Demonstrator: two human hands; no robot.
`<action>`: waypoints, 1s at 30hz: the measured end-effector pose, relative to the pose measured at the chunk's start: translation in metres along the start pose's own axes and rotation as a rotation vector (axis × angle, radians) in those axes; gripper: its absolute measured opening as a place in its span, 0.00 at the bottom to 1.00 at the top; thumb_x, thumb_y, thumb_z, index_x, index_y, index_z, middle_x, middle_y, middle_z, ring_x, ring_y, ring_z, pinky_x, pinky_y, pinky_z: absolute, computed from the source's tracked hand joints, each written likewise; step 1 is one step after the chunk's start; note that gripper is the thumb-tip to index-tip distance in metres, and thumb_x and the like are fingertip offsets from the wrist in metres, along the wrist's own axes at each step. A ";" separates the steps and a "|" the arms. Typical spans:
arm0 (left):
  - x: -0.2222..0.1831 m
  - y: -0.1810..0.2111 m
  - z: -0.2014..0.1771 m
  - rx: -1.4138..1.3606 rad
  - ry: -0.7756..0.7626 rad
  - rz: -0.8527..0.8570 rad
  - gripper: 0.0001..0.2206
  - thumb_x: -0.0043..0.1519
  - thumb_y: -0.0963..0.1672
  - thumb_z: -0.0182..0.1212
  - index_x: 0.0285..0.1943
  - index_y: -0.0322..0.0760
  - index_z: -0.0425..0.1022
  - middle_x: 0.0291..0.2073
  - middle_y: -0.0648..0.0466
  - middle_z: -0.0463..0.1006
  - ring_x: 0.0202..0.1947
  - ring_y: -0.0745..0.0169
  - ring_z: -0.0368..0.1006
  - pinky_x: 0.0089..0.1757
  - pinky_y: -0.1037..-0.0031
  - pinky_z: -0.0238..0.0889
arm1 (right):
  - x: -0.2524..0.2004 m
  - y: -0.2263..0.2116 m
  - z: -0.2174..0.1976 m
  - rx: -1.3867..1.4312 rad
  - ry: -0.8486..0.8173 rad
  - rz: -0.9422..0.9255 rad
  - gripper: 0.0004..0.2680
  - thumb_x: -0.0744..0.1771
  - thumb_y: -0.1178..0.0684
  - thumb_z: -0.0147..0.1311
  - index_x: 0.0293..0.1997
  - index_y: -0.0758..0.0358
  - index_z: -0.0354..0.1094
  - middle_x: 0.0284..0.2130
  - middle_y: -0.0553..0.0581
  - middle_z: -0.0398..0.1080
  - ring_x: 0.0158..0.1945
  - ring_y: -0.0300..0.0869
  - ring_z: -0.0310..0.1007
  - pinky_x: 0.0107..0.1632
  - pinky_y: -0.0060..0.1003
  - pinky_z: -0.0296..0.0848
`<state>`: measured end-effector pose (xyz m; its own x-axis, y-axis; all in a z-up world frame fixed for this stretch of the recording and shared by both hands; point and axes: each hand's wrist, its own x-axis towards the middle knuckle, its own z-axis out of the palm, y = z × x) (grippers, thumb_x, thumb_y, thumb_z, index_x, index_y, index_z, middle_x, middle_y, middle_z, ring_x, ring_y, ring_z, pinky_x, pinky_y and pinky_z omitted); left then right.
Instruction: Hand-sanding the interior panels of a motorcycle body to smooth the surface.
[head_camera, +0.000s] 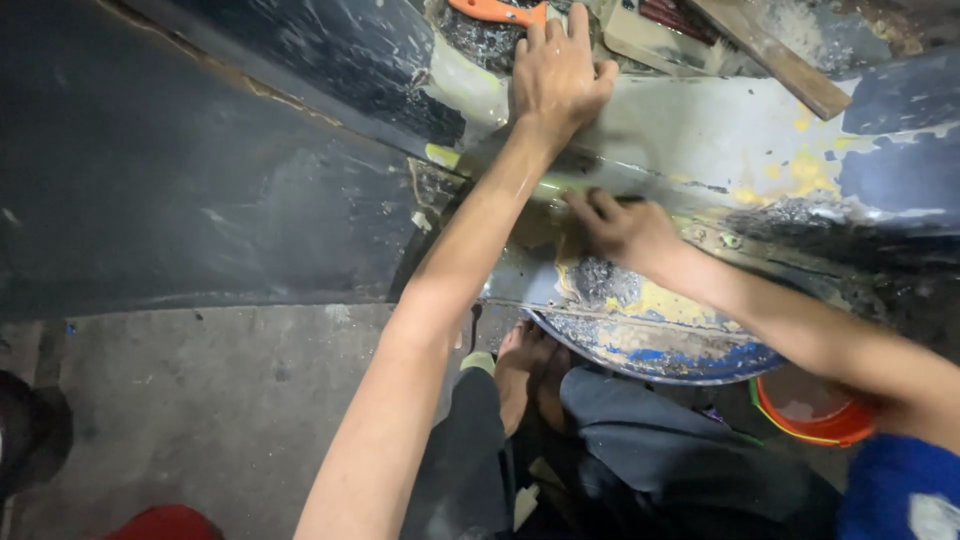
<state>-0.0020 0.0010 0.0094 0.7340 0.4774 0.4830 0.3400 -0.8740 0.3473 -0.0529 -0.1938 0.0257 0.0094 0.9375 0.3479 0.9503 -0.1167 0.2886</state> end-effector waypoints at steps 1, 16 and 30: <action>0.000 -0.001 0.001 -0.001 0.003 0.003 0.25 0.47 0.52 0.51 0.49 0.34 0.60 0.33 0.44 0.73 0.35 0.45 0.67 0.39 0.61 0.60 | 0.008 -0.002 0.015 -0.004 0.002 0.001 0.19 0.60 0.56 0.50 0.57 0.61 0.60 0.38 0.55 0.64 0.12 0.35 0.55 0.14 0.30 0.57; 0.004 0.001 -0.006 -0.057 -0.046 0.019 0.16 0.52 0.46 0.47 0.45 0.34 0.60 0.34 0.44 0.75 0.36 0.44 0.69 0.41 0.59 0.61 | 0.020 -0.023 0.017 0.085 0.048 0.087 0.17 0.60 0.52 0.50 0.54 0.51 0.64 0.44 0.49 0.65 0.11 0.43 0.56 0.13 0.37 0.55; -0.001 0.005 -0.015 -0.081 0.179 0.074 0.13 0.49 0.43 0.52 0.41 0.34 0.60 0.25 0.46 0.71 0.27 0.45 0.68 0.33 0.62 0.63 | -0.034 0.002 -0.026 0.013 -0.204 0.137 0.14 0.61 0.54 0.48 0.52 0.58 0.68 0.30 0.54 0.67 0.07 0.36 0.54 0.08 0.31 0.54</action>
<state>-0.0100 -0.0030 0.0224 0.6364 0.4271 0.6423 0.2351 -0.9005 0.3658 -0.0592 -0.2340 0.0375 0.1996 0.9602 0.1954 0.9397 -0.2440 0.2396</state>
